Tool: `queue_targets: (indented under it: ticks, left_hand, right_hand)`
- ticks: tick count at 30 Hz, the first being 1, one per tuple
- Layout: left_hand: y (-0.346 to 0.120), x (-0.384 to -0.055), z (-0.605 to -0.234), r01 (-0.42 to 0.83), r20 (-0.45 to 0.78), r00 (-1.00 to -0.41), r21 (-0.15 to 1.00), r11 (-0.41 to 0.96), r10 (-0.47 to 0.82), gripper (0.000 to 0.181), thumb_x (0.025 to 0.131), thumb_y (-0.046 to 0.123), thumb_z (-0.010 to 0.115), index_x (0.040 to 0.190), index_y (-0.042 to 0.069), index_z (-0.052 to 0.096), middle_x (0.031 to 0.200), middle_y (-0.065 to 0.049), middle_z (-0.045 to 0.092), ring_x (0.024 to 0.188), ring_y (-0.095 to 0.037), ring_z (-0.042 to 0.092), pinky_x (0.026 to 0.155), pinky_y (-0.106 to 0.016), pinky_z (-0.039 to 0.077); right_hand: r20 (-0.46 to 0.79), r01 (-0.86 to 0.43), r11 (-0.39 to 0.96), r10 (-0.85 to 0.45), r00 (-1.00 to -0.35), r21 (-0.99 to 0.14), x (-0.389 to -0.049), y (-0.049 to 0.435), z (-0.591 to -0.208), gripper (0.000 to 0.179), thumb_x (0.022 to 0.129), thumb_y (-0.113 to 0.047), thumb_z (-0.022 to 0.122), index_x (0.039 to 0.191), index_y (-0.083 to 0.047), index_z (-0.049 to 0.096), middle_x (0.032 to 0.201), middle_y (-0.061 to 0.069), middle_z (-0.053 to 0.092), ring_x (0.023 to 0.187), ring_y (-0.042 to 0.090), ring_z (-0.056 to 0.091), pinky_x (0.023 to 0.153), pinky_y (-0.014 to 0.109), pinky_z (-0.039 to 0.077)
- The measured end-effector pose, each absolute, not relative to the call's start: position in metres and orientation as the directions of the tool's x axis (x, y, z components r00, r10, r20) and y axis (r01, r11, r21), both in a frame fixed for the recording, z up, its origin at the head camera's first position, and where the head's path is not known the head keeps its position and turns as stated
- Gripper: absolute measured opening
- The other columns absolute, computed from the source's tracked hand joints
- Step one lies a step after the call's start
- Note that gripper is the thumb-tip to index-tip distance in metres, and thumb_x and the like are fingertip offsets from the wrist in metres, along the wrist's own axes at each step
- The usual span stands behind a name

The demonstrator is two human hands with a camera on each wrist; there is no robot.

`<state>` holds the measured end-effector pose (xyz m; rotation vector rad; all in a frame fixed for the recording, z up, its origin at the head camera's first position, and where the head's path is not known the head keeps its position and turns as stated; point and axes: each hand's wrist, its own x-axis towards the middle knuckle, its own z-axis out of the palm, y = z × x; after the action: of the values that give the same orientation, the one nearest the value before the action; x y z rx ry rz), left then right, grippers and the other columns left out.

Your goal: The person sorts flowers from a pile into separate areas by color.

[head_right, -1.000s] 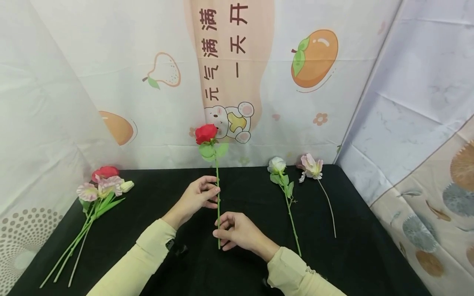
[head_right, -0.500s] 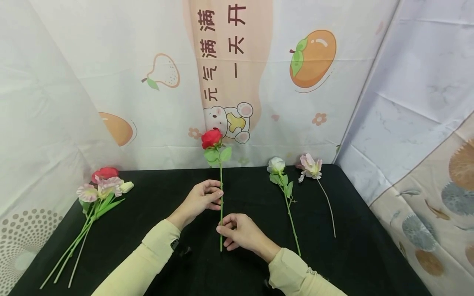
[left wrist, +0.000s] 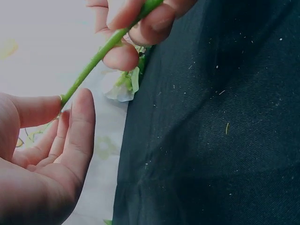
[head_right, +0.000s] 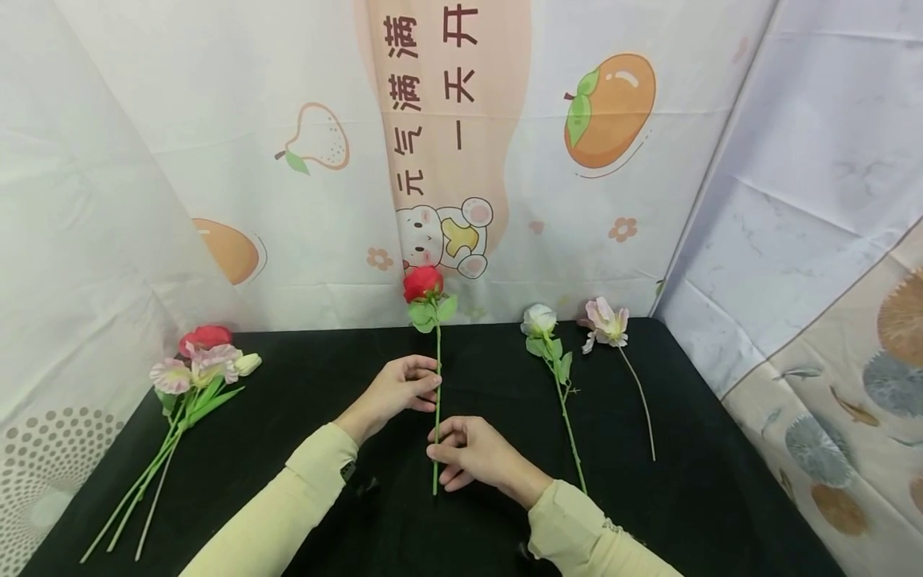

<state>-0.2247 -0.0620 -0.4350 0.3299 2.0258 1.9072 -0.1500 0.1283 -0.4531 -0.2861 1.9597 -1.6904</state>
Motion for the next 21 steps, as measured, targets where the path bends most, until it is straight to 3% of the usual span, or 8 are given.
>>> queue_targets:
  ticks: [5,12,21]
  left_hand:
    - [-0.060,-0.231,-0.441,-0.086,-0.117,-0.912,0.992,0.094,0.394,0.037,0.101,0.012,0.064,0.133,-0.006,0.054,0.121,-0.027,0.063,0.083,-0.019,0.070,0.076,-0.036,0.061]
    - [-0.053,-0.240,-0.453,-0.120,-0.167,-0.904,0.983,0.140,0.395,0.035,0.100,0.013,0.066,0.130,-0.005,0.058,0.107,-0.013,0.067,0.083,-0.019,0.070,0.074,-0.035,0.061]
    - [-0.046,-0.241,-0.462,-0.123,-0.193,-0.896,0.973,0.194,0.400,0.032,0.101,0.013,0.065,0.127,-0.004,0.060,0.106,-0.012,0.068,0.082,-0.019,0.069,0.075,-0.035,0.061]
  right_hand:
    - [-0.276,0.206,0.193,-0.497,-0.822,-0.959,-0.151,0.130,-0.454,0.035,0.098,-0.016,0.069,0.124,0.006,0.060,0.087,0.008,0.070,0.065,0.018,0.068,0.064,0.040,0.062]
    - [-0.301,0.215,0.226,-0.491,-0.818,-0.950,-0.153,0.135,-0.458,0.030,0.098,-0.015,0.069,0.120,0.005,0.062,0.085,0.008,0.070,0.064,0.017,0.067,0.062,0.038,0.062]
    - [-0.334,0.226,0.266,-0.492,-0.804,-0.937,-0.154,0.143,-0.461,0.029,0.098,-0.016,0.070,0.118,0.004,0.064,0.084,0.007,0.070,0.061,0.015,0.067,0.058,0.034,0.060]
